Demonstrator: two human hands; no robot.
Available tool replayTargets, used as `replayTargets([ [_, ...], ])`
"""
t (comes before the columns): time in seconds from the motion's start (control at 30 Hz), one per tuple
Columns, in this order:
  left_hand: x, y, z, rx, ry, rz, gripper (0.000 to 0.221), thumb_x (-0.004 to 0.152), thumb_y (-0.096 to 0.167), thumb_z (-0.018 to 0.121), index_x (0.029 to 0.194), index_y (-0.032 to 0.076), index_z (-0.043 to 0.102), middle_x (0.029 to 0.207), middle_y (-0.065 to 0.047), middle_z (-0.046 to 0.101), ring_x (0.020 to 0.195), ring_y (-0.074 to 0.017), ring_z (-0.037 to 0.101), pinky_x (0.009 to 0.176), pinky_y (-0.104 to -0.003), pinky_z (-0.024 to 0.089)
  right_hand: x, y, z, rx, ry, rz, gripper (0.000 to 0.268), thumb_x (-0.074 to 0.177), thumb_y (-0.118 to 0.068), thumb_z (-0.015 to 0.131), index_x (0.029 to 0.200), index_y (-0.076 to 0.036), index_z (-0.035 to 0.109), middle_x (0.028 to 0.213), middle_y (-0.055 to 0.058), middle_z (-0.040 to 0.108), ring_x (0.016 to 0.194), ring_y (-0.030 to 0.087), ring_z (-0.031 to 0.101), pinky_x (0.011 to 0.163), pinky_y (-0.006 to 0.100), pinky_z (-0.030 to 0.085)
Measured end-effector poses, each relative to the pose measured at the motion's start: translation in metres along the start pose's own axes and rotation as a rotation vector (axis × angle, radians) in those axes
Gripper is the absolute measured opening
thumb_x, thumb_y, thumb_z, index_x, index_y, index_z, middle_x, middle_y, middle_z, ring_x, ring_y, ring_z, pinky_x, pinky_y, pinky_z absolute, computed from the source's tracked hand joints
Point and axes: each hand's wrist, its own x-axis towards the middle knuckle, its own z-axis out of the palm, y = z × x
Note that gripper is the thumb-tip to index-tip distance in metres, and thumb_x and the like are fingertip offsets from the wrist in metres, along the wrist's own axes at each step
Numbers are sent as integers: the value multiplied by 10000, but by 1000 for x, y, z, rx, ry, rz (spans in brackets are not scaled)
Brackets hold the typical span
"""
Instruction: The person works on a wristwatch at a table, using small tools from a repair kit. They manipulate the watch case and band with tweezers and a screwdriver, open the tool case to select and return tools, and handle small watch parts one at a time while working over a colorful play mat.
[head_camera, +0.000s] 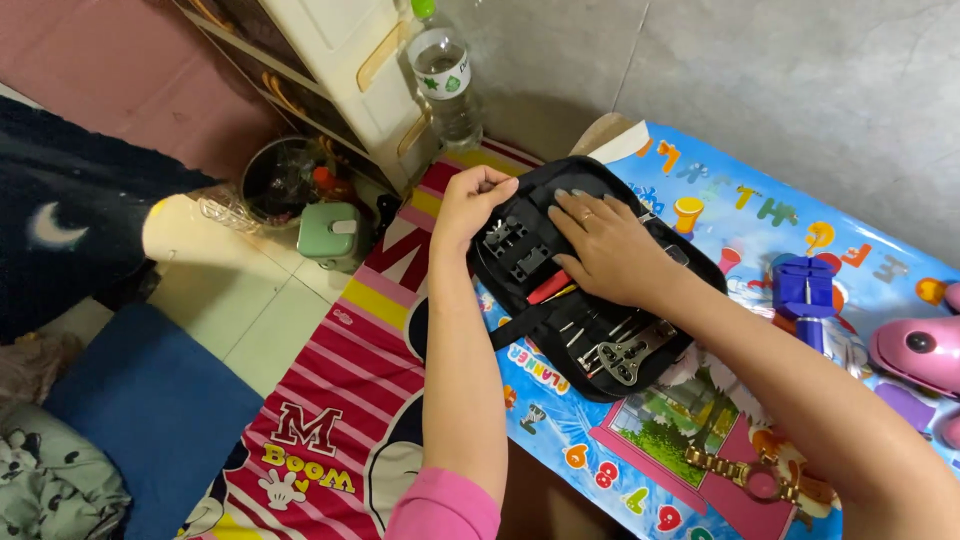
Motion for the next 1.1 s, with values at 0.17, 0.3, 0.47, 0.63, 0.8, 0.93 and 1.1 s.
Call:
replayTargets([
  [0.17, 6, -6, 1, -98, -10, -56, 171, 854, 213, 833, 941, 73, 787, 705, -21, 682, 668, -78, 601, 654, -226, 524, 7, 7, -12, -60, -69, 33, 606, 965, -487, 573, 1458, -135, 561, 1474, 93, 563, 1361, 274, 518, 1092, 484, 394],
  [0.3, -1, 11, -1, -232, -45, -20, 175, 819, 162, 861, 903, 32, 779, 636, -21, 630, 602, -53, 549, 559, -160, 451, 25, 29, -14, 186, 11, 46, 521, 917, -409, 720, 1295, -59, 644, 1383, 134, 624, 1210, 343, 579, 998, 484, 437],
  [0.47, -11, 22, -4, -325, -71, 10, 197, 766, 122, 892, 888, 24, 772, 591, -15, 596, 573, -30, 560, 535, -125, 430, 43, 35, 27, 370, 151, 238, 491, 719, -314, 893, 1136, -143, 698, 1106, 58, 569, 1090, 338, 570, 895, 452, 486],
  [0.63, -9, 21, -8, -323, -80, -39, 202, 709, 129, 931, 841, 46, 802, 617, -53, 652, 561, -47, 570, 490, -149, 440, 43, 44, 17, 819, -44, 424, 135, 889, -148, 749, 1005, -81, 740, 930, 129, 699, 937, 338, 682, 827, 451, 503],
  [0.8, -12, 27, -6, -334, -93, -80, 207, 685, 115, 929, 835, 45, 804, 632, -63, 665, 563, -67, 595, 488, -161, 460, 12, 45, -16, 757, -26, 477, 445, 808, -185, 854, 1188, -57, 660, 1032, 165, 686, 987, 337, 684, 863, 463, 544],
  [0.93, -13, 29, -2, -364, -93, -93, 227, 678, 107, 940, 844, 31, 806, 671, -109, 687, 585, -109, 628, 499, -208, 499, -12, 45, -14, 656, -90, 477, 542, 747, -96, 835, 1247, -66, 626, 983, 127, 669, 982, 339, 689, 886, 476, 544],
  [1.1, -11, 32, -1, -273, -104, -68, 224, 682, 170, 946, 837, 76, 814, 693, -68, 689, 649, -84, 607, 564, -196, 467, -17, 74, -13, 1077, 185, 584, 234, 952, -43, 657, 1183, -15, 687, 964, 112, 684, 914, 199, 669, 821, 364, 554],
])
